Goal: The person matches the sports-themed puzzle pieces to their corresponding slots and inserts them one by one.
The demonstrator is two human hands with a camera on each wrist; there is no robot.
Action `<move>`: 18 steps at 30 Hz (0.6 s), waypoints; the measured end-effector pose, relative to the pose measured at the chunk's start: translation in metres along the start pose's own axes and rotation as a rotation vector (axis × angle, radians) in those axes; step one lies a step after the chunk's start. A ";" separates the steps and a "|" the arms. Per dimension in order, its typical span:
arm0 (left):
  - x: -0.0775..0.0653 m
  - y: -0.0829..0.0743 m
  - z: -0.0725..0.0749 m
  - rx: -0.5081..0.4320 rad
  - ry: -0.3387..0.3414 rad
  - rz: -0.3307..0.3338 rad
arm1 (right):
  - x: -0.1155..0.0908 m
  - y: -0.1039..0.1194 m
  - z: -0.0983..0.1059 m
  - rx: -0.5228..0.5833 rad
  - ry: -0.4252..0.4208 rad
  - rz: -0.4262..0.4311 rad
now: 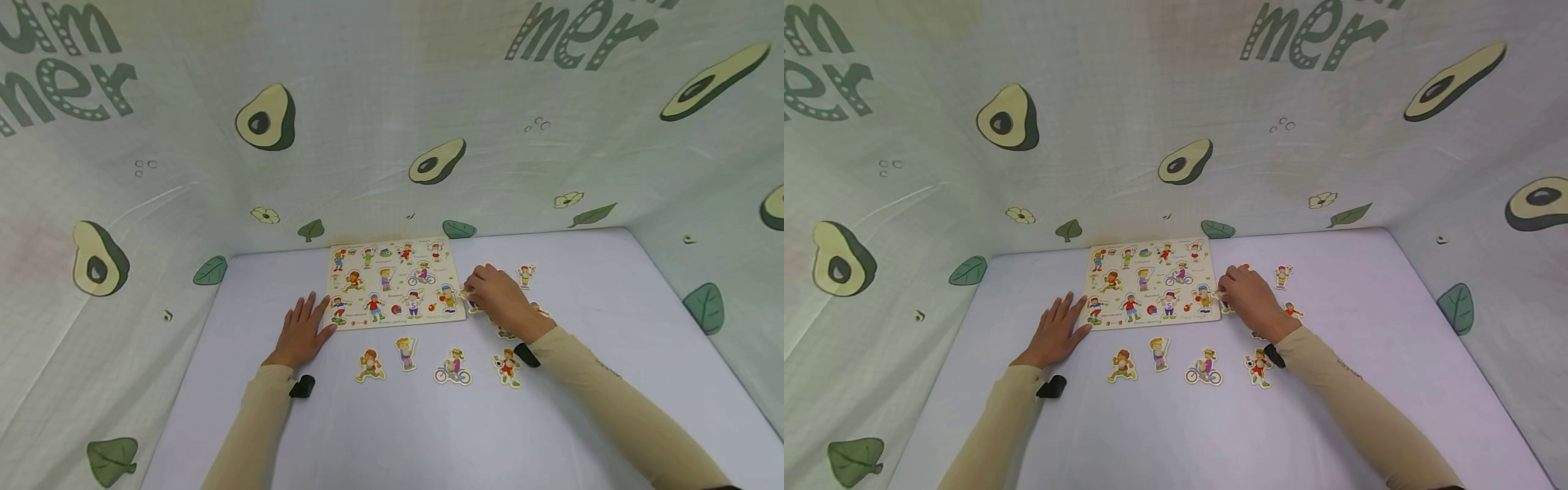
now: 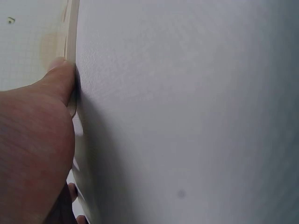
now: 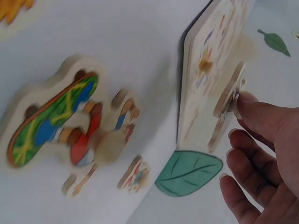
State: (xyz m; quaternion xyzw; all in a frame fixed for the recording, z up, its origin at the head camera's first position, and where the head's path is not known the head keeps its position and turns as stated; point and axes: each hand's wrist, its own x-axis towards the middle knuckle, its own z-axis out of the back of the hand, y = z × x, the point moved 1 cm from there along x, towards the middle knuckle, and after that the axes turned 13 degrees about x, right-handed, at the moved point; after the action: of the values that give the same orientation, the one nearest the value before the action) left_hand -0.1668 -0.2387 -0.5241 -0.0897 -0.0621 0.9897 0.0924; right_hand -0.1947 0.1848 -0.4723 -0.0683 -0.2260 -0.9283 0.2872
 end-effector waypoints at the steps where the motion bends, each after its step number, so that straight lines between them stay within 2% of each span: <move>1: 0.000 0.000 0.000 -0.006 -0.006 -0.005 | 0.003 0.003 -0.003 0.015 0.010 0.003; 8: -0.001 -0.001 0.003 0.001 0.040 0.000 | 0.027 0.023 -0.019 0.048 0.059 0.001; 18: 0.000 0.001 0.001 -0.010 -0.003 -0.008 | 0.056 0.047 -0.040 0.048 0.126 0.026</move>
State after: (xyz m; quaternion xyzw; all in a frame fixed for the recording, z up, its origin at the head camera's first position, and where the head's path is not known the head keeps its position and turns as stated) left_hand -0.1674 -0.2394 -0.5238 -0.0883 -0.0673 0.9892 0.0959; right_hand -0.2147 0.1040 -0.4758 -0.0059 -0.2288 -0.9213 0.3144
